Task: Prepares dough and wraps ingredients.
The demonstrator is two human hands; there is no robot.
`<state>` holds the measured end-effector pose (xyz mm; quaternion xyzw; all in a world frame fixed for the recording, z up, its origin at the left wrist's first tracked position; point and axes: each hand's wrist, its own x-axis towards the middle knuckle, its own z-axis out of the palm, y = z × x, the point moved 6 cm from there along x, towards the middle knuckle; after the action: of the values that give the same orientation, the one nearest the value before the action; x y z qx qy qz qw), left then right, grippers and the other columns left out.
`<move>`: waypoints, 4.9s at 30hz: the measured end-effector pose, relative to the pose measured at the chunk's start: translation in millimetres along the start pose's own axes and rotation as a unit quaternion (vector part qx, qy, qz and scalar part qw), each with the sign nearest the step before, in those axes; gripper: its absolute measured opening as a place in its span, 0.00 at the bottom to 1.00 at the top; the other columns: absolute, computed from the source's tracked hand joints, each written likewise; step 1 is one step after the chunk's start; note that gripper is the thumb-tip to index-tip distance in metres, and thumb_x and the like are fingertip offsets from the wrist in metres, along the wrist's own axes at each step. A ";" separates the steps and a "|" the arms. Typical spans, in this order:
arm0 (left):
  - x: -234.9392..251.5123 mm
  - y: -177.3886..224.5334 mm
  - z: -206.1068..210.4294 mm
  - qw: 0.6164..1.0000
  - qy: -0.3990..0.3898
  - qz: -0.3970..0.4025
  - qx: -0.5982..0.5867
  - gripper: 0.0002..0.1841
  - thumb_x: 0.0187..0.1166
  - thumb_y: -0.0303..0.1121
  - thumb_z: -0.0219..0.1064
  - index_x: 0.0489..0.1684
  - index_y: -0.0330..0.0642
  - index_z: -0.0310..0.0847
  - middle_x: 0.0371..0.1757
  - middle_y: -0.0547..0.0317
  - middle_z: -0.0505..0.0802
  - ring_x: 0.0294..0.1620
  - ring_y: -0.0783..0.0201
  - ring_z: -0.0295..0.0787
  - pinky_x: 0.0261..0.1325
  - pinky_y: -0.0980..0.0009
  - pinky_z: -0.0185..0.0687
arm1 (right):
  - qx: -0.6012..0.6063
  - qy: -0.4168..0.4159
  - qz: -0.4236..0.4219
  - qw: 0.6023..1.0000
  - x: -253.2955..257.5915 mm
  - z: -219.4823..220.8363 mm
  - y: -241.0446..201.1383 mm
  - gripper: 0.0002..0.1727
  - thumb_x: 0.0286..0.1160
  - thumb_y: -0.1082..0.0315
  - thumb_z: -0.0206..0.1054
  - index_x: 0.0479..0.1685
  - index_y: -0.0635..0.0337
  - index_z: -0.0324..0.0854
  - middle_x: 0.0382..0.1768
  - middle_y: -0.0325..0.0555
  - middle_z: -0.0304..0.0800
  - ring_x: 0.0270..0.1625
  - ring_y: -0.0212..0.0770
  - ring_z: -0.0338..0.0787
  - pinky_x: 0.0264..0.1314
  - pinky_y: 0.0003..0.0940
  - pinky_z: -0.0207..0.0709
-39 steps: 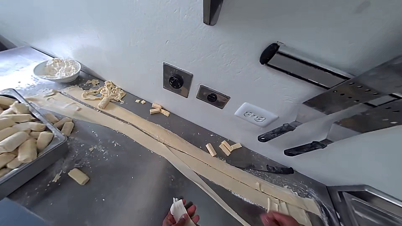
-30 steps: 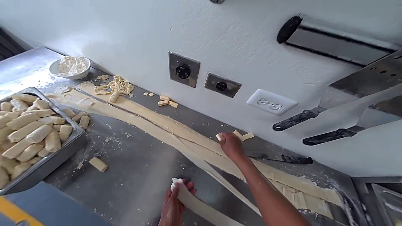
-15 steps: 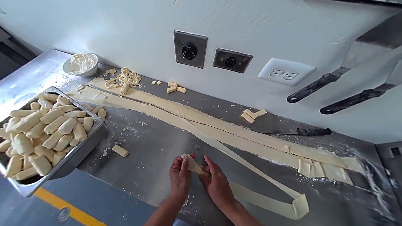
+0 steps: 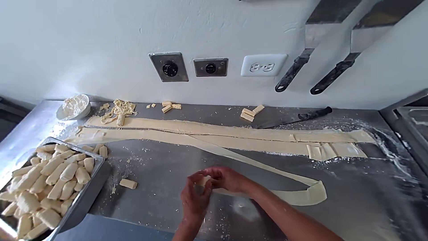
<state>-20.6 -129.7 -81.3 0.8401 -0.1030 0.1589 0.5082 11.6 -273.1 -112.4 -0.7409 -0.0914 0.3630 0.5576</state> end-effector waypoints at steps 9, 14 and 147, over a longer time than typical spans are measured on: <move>-0.1 -43.2 -27.5 0.974 -0.098 0.069 0.192 0.12 0.76 0.27 0.65 0.45 0.33 0.94 0.42 0.43 0.94 0.44 0.46 0.94 0.53 0.56 0.90 | -0.102 -0.126 0.192 0.968 -65.7 -28.0 16.8 0.17 0.90 0.59 0.60 0.49 0.67 0.83 0.38 0.46 0.94 0.31 0.35 0.90 0.41 0.35 0.84; -9.8 -53.1 -17.4 0.982 -0.104 0.069 0.143 0.20 0.75 0.30 0.65 0.59 0.20 0.86 0.64 0.33 0.91 0.69 0.33 0.86 0.75 0.37 0.73 | -0.039 -0.162 0.158 0.973 -112.4 4.6 21.2 0.15 0.90 0.62 0.60 0.45 0.67 0.82 0.40 0.47 0.95 0.35 0.36 0.93 0.44 0.34 0.86; -15.1 -21.3 -72.3 0.749 -0.027 -0.428 -0.504 0.21 0.90 0.24 0.39 0.79 0.34 0.61 0.39 0.61 0.88 0.38 0.66 0.91 0.49 0.69 0.90 | -0.410 -0.056 -0.028 0.910 41.0 13.9 -58.4 0.28 0.84 0.67 0.65 0.83 0.62 0.72 0.70 0.67 0.82 0.78 0.67 0.75 0.83 0.66 0.57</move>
<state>-39.3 -55.6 -73.1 0.4218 0.1889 -0.1731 0.8698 48.0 -219.3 -79.8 -0.8799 -0.2839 0.3191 0.2081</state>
